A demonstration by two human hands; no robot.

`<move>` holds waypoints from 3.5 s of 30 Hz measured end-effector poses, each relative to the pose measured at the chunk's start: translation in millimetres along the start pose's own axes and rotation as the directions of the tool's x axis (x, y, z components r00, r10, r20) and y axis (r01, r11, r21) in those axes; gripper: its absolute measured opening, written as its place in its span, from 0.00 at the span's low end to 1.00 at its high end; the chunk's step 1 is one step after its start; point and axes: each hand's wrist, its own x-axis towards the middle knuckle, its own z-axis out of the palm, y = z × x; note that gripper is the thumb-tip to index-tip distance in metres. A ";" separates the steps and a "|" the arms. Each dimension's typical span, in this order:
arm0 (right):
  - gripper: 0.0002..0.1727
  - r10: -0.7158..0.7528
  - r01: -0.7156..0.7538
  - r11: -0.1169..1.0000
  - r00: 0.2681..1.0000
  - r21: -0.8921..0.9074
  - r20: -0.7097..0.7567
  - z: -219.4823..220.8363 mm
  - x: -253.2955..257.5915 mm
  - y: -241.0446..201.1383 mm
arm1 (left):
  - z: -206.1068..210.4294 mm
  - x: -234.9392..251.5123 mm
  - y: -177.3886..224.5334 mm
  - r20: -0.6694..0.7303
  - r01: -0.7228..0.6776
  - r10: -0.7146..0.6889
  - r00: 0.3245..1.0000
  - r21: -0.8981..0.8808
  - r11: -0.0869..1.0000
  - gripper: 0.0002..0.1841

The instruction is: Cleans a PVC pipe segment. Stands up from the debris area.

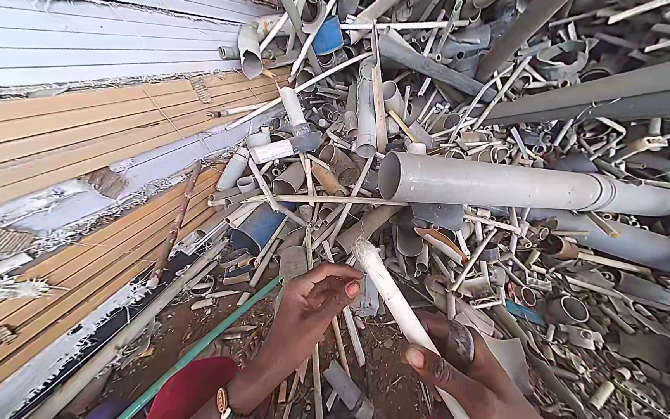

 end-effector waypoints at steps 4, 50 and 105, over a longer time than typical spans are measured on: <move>0.10 -0.012 0.012 0.998 1.000 -0.060 -0.001 10.8 -2.5 11.3 | -0.3 -0.5 9.3 -0.003 0.092 -0.095 0.995 -0.255 0.963 0.11; 0.05 -0.487 0.209 -0.045 0.850 -0.977 0.204 -2.5 14.8 58.0 | -15.9 40.7 -24.4 -0.367 0.229 -0.022 0.930 0.531 0.816 0.09; 0.19 0.248 -0.302 0.909 0.946 0.287 0.208 17.1 22.1 35.7 | 34.6 13.3 5.6 -0.020 0.416 -0.488 0.873 -0.492 0.765 0.27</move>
